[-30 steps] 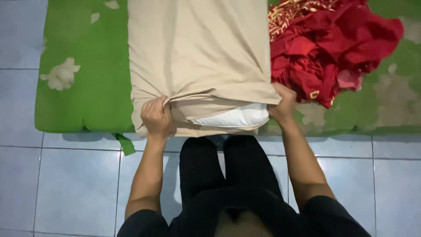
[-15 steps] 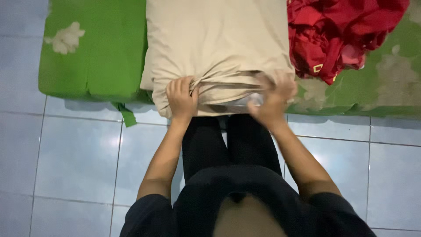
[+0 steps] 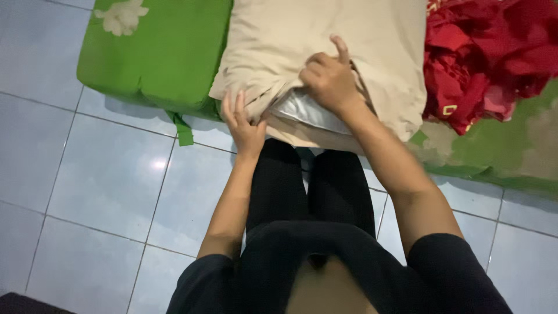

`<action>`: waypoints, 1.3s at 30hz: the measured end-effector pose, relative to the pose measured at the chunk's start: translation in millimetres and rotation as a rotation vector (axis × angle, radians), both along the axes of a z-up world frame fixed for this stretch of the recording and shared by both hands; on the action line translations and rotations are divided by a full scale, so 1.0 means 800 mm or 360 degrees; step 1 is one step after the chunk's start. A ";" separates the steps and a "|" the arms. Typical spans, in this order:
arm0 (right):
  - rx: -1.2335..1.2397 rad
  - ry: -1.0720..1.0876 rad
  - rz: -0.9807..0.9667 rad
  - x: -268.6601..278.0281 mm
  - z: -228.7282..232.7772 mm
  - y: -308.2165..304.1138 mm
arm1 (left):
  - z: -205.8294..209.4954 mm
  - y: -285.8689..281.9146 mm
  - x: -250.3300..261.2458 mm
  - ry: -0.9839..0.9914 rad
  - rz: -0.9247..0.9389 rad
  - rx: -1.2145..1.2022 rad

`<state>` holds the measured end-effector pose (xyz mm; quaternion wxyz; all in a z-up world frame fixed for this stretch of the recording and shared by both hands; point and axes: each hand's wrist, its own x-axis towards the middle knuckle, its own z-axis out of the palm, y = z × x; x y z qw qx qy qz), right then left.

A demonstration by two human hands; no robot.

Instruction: The person kneels on a green floral mattress and removes a beige pillowcase from a white pillow. They then place the pillowcase aside and set the bare pillow on the mattress.

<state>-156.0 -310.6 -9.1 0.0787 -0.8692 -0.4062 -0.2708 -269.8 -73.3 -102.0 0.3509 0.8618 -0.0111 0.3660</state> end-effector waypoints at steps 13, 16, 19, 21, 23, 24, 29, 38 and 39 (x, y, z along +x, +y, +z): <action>-0.0422 0.0091 0.0554 -0.039 0.080 0.070 | -0.029 0.032 0.061 0.0366 -0.0629 -0.1778; -0.0326 0.0390 0.0749 -0.019 0.081 0.082 | -0.021 0.049 0.074 0.0550 -0.0964 -0.2191; -0.0450 0.0803 0.0620 -0.001 0.079 0.090 | 0.001 0.047 0.067 0.0480 -0.1062 -0.2137; -0.0244 0.1102 0.0344 0.011 0.080 0.094 | 0.016 0.035 0.050 0.0309 -0.0980 -0.1924; -0.0127 0.1324 0.0065 0.017 0.081 0.099 | 0.025 0.021 0.031 0.0083 -0.0881 -0.1618; -0.0114 0.1398 -0.0068 0.014 0.081 0.100 | 0.028 0.018 0.027 0.0024 -0.0631 -0.1281; 0.0175 0.0042 0.0329 -0.052 0.064 0.098 | 0.012 0.028 0.036 0.0341 -0.0115 -0.1388; 0.0011 -0.0157 0.0343 -0.076 0.014 0.066 | -0.030 0.043 0.078 -0.0091 -0.0519 -0.1383; 0.0100 -0.0204 0.0404 -0.074 0.013 0.057 | -0.030 0.050 0.084 -0.0068 -0.0385 -0.1185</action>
